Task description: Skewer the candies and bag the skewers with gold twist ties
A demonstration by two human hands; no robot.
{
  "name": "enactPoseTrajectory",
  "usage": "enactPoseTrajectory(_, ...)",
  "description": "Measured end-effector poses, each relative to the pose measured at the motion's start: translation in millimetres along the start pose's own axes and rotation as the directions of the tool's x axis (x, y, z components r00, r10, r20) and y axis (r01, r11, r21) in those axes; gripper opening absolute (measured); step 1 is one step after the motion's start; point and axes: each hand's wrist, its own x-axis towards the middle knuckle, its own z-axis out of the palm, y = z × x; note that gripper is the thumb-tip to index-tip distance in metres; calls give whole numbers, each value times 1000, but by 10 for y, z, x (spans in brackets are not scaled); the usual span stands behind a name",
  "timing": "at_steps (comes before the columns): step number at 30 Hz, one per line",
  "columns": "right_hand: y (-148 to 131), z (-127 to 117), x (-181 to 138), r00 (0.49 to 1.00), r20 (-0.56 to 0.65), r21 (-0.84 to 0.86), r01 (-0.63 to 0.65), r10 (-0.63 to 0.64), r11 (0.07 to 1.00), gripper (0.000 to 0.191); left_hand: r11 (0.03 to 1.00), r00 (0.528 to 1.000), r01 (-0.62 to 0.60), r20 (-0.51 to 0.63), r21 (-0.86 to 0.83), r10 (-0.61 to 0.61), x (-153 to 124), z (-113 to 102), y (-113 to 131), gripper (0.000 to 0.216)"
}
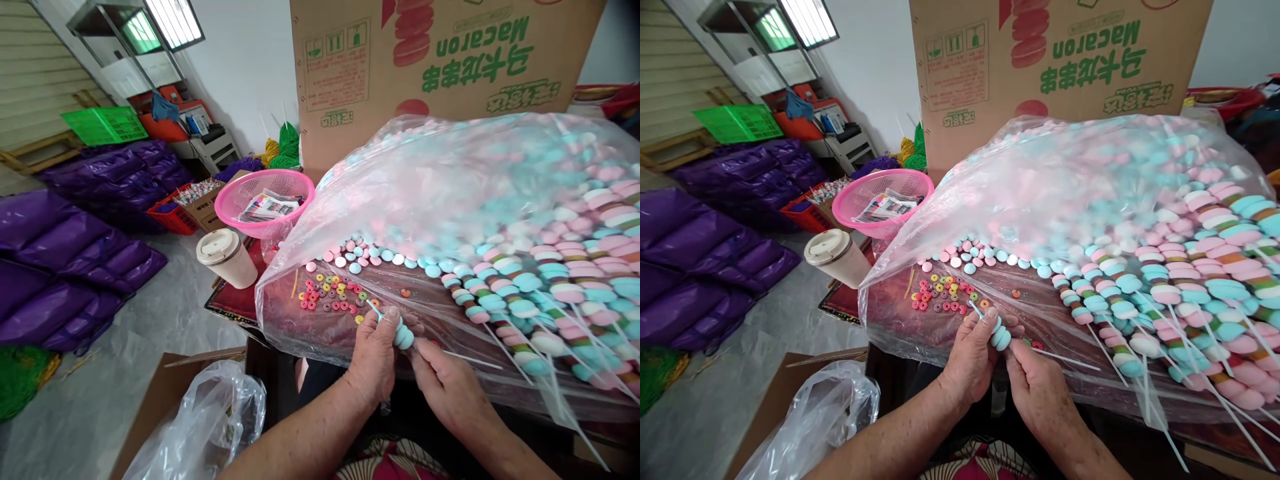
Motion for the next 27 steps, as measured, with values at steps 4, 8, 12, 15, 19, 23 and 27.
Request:
enactPoseTrajectory(4, 18, -186, 137, 997, -36, -45, -65, 63, 997, 32, 812, 971, -203, 8, 546, 238, 91, -230, 360, 45)
enactPoseTrajectory(8, 72, -237, 146, 997, 36, -77, -63, 66, 995, 35, -117, 928, -72, 110, 990, 356, 205, -555, 820, 17)
enactPoseTrajectory(12, 41, -76, 73, 995, 99, -80, 7, 1, 997, 33, -376, 970, 26, 68, 926, 234, 256, -706, 929, 17)
enactPoseTrajectory(15, 16, -1, 35, 991, 121, -102, 67, -54, 993, 33, -185, 956, 9, 45, 983, 289, 271, -775, 904, 8)
enactPoseTrajectory(19, 15, 17, 7, 985, 156, -108, 97, -79, 989, 32, 607, 964, -33, -136, 794, 229, 233, -826, 899, 23)
enactPoseTrajectory(23, -33, 36, -13, 983, 142, -152, 137, -115, 979, 29, 931, 994, 109, -47, 349, -99, 144, -749, 866, 33)
enactPoseTrajectory(27, -67, 11, -41, 979, 157, -251, 167, -130, 953, 26, 952, 989, 124, 39, 282, -140, 109, -668, 812, 31)
